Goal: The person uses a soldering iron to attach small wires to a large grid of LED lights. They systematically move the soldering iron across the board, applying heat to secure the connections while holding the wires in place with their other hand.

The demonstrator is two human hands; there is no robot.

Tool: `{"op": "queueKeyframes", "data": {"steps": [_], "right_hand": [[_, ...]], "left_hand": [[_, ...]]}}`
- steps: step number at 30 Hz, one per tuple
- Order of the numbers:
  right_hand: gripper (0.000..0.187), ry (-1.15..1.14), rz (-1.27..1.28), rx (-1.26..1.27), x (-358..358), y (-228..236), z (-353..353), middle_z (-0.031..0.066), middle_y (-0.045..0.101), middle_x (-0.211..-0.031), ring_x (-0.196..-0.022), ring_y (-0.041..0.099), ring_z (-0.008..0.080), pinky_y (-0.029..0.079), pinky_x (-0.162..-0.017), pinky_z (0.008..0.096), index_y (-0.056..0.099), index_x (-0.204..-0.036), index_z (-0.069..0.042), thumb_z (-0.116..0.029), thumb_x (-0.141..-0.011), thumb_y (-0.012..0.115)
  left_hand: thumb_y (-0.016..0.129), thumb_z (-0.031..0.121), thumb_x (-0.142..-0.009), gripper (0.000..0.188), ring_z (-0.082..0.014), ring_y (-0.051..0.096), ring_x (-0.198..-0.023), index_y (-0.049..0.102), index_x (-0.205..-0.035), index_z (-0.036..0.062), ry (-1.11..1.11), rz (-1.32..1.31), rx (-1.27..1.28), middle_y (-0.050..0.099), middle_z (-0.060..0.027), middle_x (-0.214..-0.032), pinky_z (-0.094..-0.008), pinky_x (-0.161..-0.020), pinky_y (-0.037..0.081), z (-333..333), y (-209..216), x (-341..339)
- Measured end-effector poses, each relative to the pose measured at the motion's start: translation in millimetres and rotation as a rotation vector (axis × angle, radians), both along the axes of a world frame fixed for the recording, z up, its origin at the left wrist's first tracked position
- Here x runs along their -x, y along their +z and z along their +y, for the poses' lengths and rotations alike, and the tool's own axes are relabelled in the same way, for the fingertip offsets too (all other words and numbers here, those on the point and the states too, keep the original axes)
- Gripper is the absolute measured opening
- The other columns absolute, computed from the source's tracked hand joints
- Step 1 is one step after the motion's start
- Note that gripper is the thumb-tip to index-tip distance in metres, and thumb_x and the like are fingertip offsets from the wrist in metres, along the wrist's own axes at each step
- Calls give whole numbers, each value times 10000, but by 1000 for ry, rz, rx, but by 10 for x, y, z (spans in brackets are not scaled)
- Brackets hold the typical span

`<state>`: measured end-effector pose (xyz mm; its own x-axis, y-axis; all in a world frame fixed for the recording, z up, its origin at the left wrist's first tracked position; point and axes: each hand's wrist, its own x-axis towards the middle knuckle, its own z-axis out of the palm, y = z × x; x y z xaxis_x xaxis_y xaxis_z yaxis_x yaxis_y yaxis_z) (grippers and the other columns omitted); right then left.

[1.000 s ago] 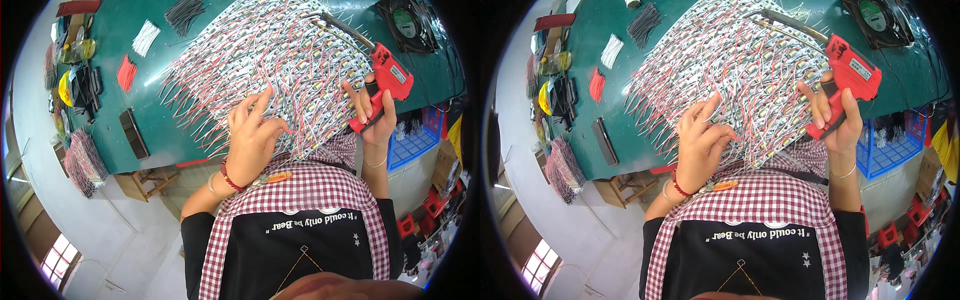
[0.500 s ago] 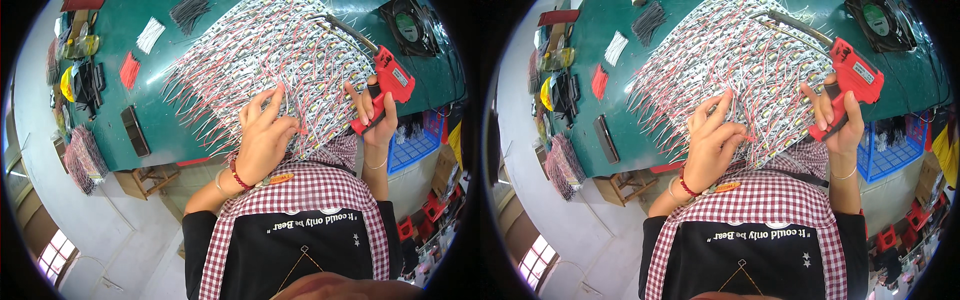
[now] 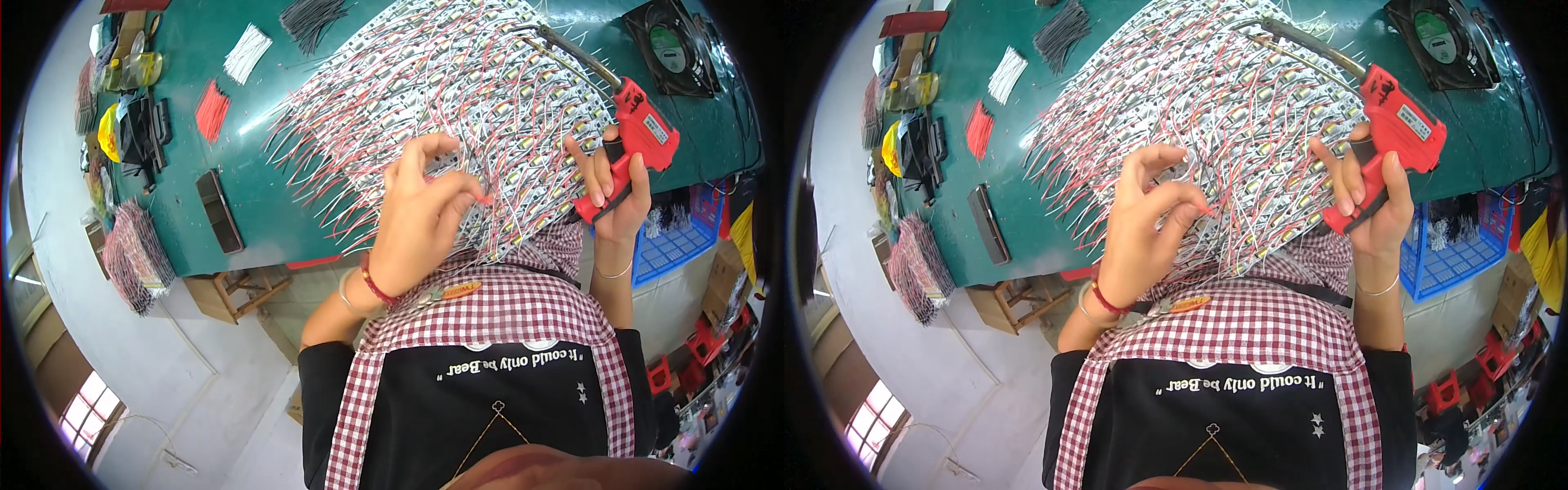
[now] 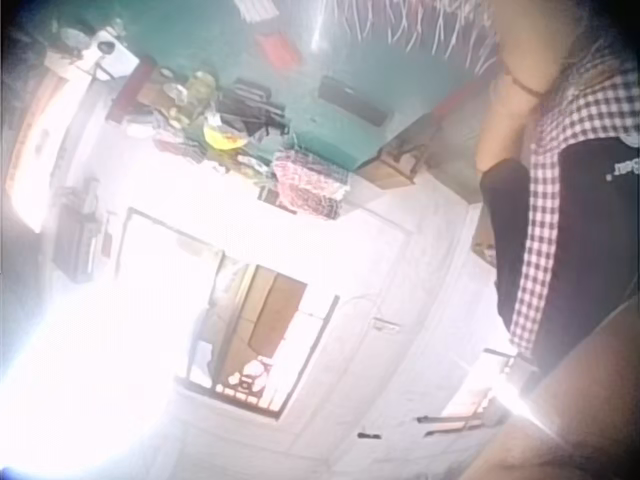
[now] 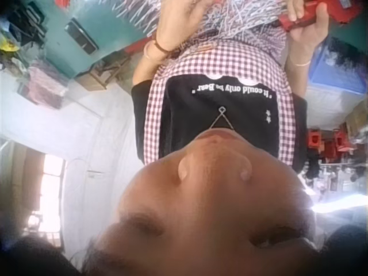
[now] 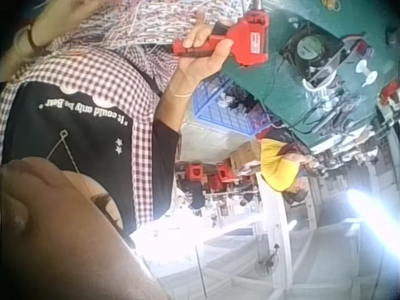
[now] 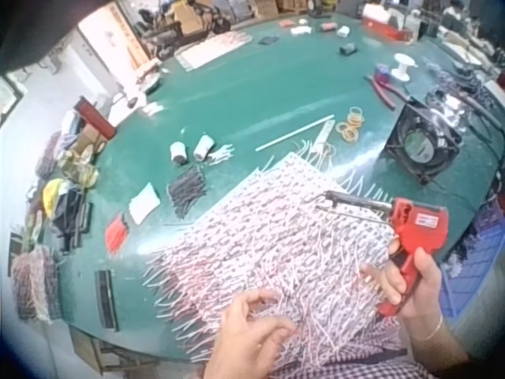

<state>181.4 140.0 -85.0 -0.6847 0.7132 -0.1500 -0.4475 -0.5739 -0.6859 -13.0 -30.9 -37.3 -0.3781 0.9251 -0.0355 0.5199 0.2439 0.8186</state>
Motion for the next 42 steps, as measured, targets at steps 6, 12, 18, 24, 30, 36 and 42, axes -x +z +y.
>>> {"op": "queueKeyframes", "data": {"steps": [6, 12, 18, 24, 30, 36, 42], "right_hand": [[373, 8, 18, -7, 11, -15, 0, -8, 410, -536, -428, 440, 92, 316, -1085, 485, 462, -1128, 15, -325, -984, 407], [374, 2, 5, -7, 18, 22, -11, -8, 411, -535, -428, 442, 93, 320, -1083, 477, 463, -1132, 15, -323, -984, 405], [369, 14, 19, -4, 7, -14, 1, -9, 408, -536, -429, 442, 93, 322, -1082, 474, 464, -1133, 13, -320, -984, 406], [373, 9, 9, -9, 3, -5, -3, -10, 405, -537, -426, 440, 92, 312, -1087, 481, 465, -1132, 14, -323, -982, 412], [377, 2, 11, 7, 57, 5, -39, -9, 402, -534, -417, 430, 92, 297, -1093, 490, 473, -1132, 15, -326, -977, 431], [380, 5, -4, 4, 45, -6, -32, -10, 400, -531, -416, 424, 90, 297, -1092, 490, 480, -1134, 9, -333, -973, 440], [384, 0, -2, 13, 32, 12, -26, -10, 399, -529, -417, 424, 90, 296, -1093, 486, 485, -1130, 8, -340, -974, 432]], "left_hand": [[658, 107, -850, 83, -269, 523, -1117, 647, -841, 25, 7, -361, 14, 492, -133, -1189, -374, -966, 409, 40, -33, 205], [644, -10, -816, 28, -348, 464, -1260, 635, -835, 8, -67, -157, -18, 483, -159, -1229, -385, -1004, 399, -124, 9, 3], [667, -26, -757, 129, -428, 403, -1294, 634, -826, 78, -162, 59, 58, 458, -148, -1290, -441, -1030, 389, -73, 42, -106], [691, 10, -737, 129, -488, 322, -1316, 617, -801, 94, -250, 173, 95, 407, -152, -1377, -578, -1058, 299, -55, -16, -171], [673, 10, -751, 129, -530, 169, -1360, 595, -806, 97, -282, 140, 115, 269, -168, -1496, -685, -1050, 171, -72, -40, -177], [585, -26, -743, 132, -484, 290, -1335, 582, -812, 86, -243, 177, 100, 362, -220, -1407, -653, -1067, 176, -196, 103, -155], [687, 18, -731, 144, -431, 354, -1321, 610, -806, 114, -274, 138, 84, 413, -141, -1378, -616, -1079, 214, -175, -3, -145]]}}
